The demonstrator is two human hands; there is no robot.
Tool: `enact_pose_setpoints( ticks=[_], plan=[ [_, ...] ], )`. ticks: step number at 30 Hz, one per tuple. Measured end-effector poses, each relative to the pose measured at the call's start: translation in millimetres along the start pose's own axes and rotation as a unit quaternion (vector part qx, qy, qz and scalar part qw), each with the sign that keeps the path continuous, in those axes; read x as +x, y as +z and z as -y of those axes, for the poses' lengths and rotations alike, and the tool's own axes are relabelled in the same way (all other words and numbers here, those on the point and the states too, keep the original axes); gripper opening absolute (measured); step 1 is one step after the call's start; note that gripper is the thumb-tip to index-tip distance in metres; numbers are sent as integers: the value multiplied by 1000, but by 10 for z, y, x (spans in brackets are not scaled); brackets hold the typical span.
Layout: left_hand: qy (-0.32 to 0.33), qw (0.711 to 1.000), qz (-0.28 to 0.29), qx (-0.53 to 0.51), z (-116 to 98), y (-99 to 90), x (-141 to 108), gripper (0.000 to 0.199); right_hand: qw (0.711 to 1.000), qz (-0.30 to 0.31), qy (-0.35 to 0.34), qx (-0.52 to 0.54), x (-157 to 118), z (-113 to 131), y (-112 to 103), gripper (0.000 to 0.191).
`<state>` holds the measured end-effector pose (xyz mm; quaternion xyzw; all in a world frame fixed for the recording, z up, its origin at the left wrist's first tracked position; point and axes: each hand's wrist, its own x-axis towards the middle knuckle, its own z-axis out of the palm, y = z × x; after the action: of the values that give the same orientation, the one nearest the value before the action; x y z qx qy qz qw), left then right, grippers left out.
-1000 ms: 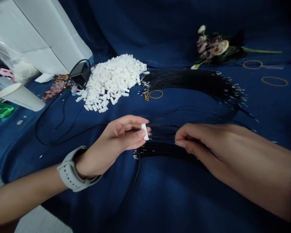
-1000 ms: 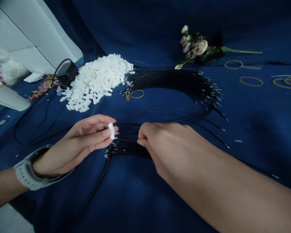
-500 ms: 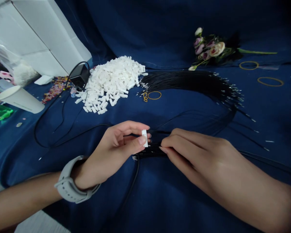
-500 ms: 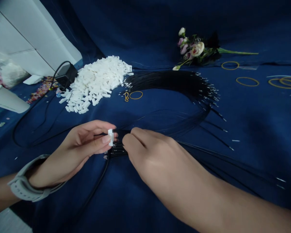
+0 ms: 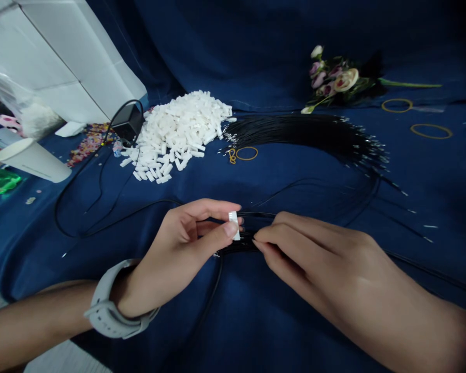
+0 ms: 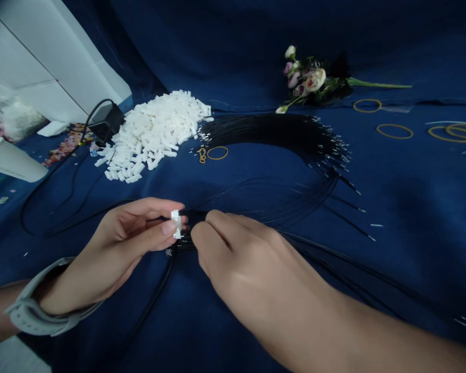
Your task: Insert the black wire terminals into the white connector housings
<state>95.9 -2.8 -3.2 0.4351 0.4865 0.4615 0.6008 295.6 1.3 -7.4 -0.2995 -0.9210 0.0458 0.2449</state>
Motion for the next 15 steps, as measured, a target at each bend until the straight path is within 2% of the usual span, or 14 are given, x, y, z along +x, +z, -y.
enact_pose_setpoints(
  ticks=[3,9,15],
  plan=[
    [-13,1000,-5,-5,-21,4,-9,16,1000,22,9,14,-30,-21,-56,26],
    [2,1000,-13,-6,-59,-40,-3,15,994,64,79,37,-64,-104,-122,24],
    [-42,998,23,-49,-33,-27,-11,17,989,68,104,79,-99,-66,-106,35]
  ],
)
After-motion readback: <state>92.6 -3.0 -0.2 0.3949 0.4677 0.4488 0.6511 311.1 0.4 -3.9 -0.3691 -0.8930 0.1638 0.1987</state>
